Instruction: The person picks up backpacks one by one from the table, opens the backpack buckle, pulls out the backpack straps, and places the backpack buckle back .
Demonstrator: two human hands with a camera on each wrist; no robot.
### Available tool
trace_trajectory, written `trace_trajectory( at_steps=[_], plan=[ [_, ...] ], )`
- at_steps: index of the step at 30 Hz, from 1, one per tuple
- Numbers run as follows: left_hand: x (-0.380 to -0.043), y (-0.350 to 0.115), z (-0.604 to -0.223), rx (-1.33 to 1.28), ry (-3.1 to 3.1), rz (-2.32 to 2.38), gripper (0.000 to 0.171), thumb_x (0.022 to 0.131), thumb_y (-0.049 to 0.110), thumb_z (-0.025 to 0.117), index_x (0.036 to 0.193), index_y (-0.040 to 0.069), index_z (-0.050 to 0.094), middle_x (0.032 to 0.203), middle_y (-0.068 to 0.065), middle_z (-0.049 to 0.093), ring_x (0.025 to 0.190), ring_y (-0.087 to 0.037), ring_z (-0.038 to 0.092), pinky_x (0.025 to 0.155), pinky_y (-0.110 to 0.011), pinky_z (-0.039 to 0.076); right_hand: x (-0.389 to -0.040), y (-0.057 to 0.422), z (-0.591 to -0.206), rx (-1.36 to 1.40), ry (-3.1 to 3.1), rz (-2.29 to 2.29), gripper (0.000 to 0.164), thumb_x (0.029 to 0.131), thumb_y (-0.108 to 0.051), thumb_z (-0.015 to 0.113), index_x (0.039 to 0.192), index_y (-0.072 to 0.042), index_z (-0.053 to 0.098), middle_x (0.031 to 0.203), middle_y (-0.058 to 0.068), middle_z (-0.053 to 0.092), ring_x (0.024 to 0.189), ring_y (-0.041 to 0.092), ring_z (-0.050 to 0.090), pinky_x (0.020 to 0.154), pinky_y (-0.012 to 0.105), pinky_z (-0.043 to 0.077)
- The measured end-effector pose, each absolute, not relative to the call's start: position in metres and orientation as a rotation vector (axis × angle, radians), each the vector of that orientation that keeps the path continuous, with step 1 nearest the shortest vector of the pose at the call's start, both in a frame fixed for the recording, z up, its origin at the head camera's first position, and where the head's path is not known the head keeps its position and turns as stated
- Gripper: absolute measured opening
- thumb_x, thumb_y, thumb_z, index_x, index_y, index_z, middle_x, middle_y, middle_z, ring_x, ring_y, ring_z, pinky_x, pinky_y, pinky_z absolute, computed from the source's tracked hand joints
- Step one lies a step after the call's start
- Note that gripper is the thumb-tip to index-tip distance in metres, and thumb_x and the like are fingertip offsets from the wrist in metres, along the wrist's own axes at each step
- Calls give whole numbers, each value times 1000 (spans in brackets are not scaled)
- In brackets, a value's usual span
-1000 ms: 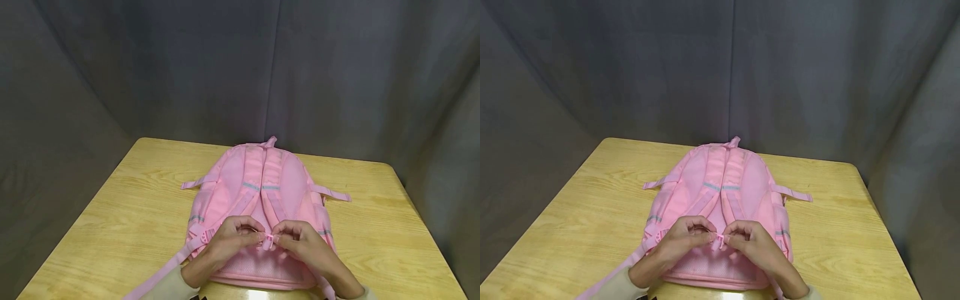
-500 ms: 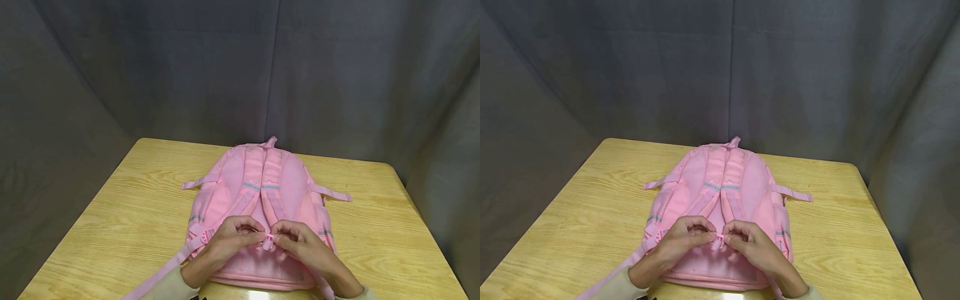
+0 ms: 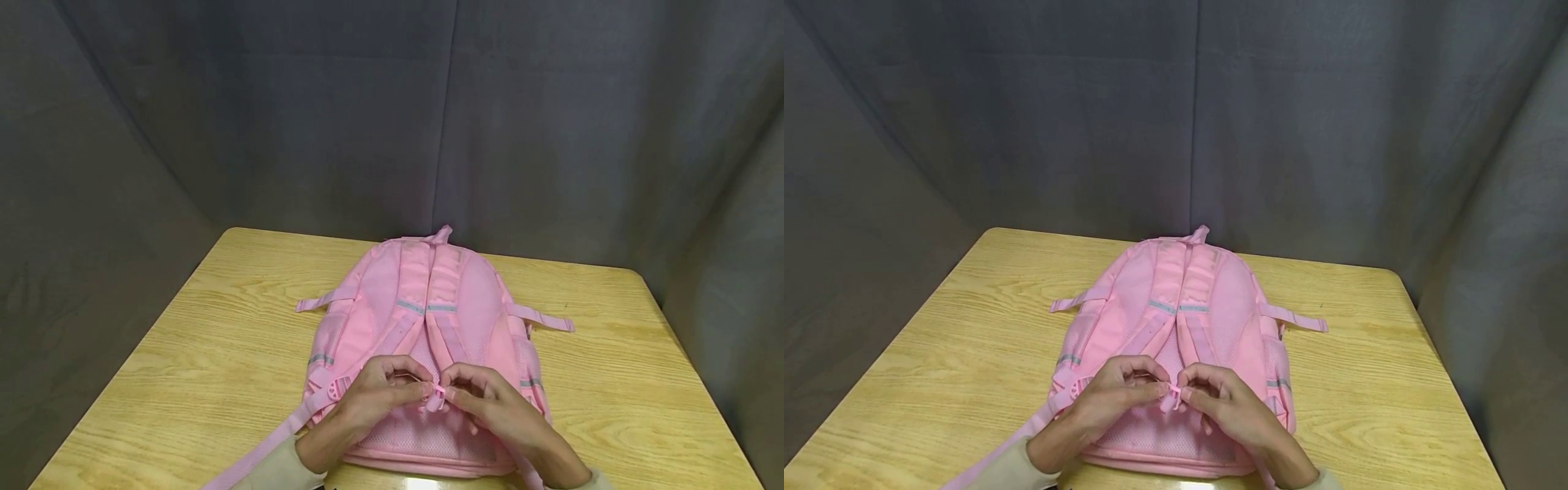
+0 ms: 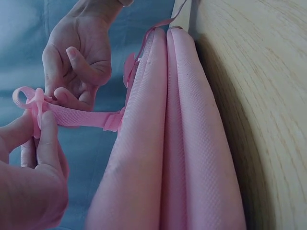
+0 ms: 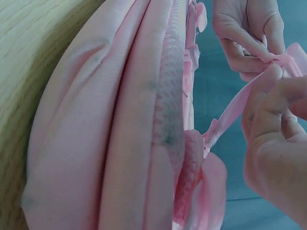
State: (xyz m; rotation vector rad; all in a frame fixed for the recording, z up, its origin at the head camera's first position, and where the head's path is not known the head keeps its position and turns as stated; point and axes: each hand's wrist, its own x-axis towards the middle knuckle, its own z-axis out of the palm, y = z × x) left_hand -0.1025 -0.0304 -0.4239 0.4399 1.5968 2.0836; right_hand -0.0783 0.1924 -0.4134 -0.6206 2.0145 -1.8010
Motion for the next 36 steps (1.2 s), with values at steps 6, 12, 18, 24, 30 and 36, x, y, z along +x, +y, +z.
trace_trajectory(
  at_steps=[6, 12, 18, 24, 30, 36],
  plan=[
    [-102, -32, -426, 442, 1593, 2074, 32, 86, 0, 72, 106, -20, 58, 80, 4, 68, 71, -2, 61, 65, -17, 52, -78, 191, -415, -601, 2016, -1838, 14, 100, -10, 56, 101, 4, 61, 86, 8, 60, 64, 3, 50, 47, 21, 46],
    [-103, -31, -428, 441, 1596, 2061, 31, 87, 0, 71, 106, -20, 58, 82, 3, 68, 72, -3, 62, 67, -18, 54, -78, 190, -416, -582, 2003, -1883, 15, 98, -6, 59, 100, 9, 63, 85, 3, 63, 64, 2, 54, 53, 19, 50],
    [-103, -30, -427, 428, 1598, 2059, 30, 86, -1, 71, 106, -20, 59, 82, 3, 69, 73, -4, 64, 67, -19, 54, -77, 191, -417, -586, 1958, -1916, 17, 98, -5, 58, 102, 12, 61, 86, 1, 64, 68, 3, 58, 58, 19, 53],
    [-102, -31, -424, 410, 1599, 2067, 24, 86, 1, 73, 102, -14, 63, 80, 4, 68, 70, -3, 62, 65, -18, 53, -78, 190, -417, -645, 1924, -1921, 16, 100, -4, 55, 103, 11, 59, 89, 2, 60, 71, 5, 59, 60, 20, 54],
    [-103, -32, -426, 396, 1584, 2062, 13, 86, 0, 72, 98, -3, 67, 81, 3, 69, 71, -3, 62, 65, -18, 54, -79, 191, -416, -643, 1936, -1888, 16, 101, -6, 53, 103, 9, 58, 90, 8, 59, 72, 8, 57, 56, 22, 53],
    [-103, -32, -426, 391, 1579, 2064, 12, 86, 0, 73, 96, -1, 67, 81, 3, 69, 71, -3, 63, 66, -18, 55, -79, 191, -417, -642, 1936, -1879, 16, 102, -7, 52, 104, 8, 57, 90, 4, 60, 68, 4, 54, 53, 20, 50]
  ],
)
